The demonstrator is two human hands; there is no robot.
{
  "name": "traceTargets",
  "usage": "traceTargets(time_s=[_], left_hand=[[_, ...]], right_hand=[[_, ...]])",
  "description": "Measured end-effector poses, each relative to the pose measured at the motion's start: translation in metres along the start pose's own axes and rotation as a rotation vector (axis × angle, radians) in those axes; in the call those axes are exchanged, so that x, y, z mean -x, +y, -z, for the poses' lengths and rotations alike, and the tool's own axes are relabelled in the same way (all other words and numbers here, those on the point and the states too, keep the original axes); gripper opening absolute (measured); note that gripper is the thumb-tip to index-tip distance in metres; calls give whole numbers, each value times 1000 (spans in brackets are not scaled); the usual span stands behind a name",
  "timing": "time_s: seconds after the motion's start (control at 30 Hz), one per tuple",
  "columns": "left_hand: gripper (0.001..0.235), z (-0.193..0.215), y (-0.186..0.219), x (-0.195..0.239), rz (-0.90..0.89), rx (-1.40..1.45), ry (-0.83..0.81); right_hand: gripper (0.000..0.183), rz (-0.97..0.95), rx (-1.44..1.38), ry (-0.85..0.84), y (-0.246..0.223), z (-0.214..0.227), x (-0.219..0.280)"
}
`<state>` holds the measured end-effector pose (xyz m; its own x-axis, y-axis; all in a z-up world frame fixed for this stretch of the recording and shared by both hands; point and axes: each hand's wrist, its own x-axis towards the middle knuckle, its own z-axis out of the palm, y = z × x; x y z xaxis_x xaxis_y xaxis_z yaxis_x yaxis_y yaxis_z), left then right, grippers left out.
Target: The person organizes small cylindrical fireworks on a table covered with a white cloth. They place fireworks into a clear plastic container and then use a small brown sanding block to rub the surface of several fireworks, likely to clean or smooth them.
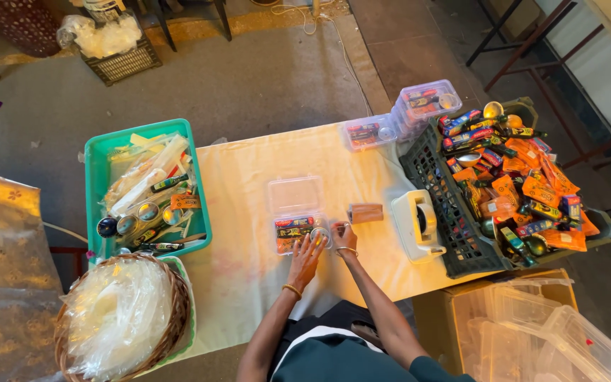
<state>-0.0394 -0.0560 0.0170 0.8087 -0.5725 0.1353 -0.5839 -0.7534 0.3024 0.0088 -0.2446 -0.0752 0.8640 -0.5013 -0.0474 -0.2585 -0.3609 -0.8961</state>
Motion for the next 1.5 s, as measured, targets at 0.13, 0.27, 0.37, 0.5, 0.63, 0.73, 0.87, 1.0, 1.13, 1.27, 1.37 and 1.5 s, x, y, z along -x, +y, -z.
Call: traceTargets(time_s=[0.13,0.27,0.37,0.5,0.63,0.73,0.87,1.0,1.13,1.27,1.37,1.5], left_hand=[[84,-15,-10,-2,-18,-105,43],[75,-29,-22,-3,-76,-45,56],[70,-33,-29,-7,-101,-60,39],[68,-29,-38,-15,-119,-87,2],[67,-28,-37,-18,-100,-60,60],[65,-15,-34,-18,-100,-119,122],[61,-4,-32,-5,-326,-161,185],[56,30,-24,2,-425,-101,398],[53,57,-35,0,-37,65,514],[56,46,-52,14,459,266,597],[61,8,-68,26,602,329,538],[63,-6,-72,29,708,381,421]], right_hand=[[38,-17,-26,31,42,-33,-48],[67,-87,-302,-170,24,-48,-83],[82,-291,-472,-311,-52,-20,-74],[88,-322,-525,-320,-83,0,-65],[85,-248,-487,-316,-84,11,-46],[78,-185,-453,-287,-78,13,-33],[51,-84,-442,-254,-35,6,-29],[40,25,-357,-202,-35,11,-5],[47,21,-195,-148,-16,13,5],[52,-108,-202,-231,-1,16,10],[49,-171,-220,-300,-2,18,11],[46,-202,-233,-332,8,15,8]])
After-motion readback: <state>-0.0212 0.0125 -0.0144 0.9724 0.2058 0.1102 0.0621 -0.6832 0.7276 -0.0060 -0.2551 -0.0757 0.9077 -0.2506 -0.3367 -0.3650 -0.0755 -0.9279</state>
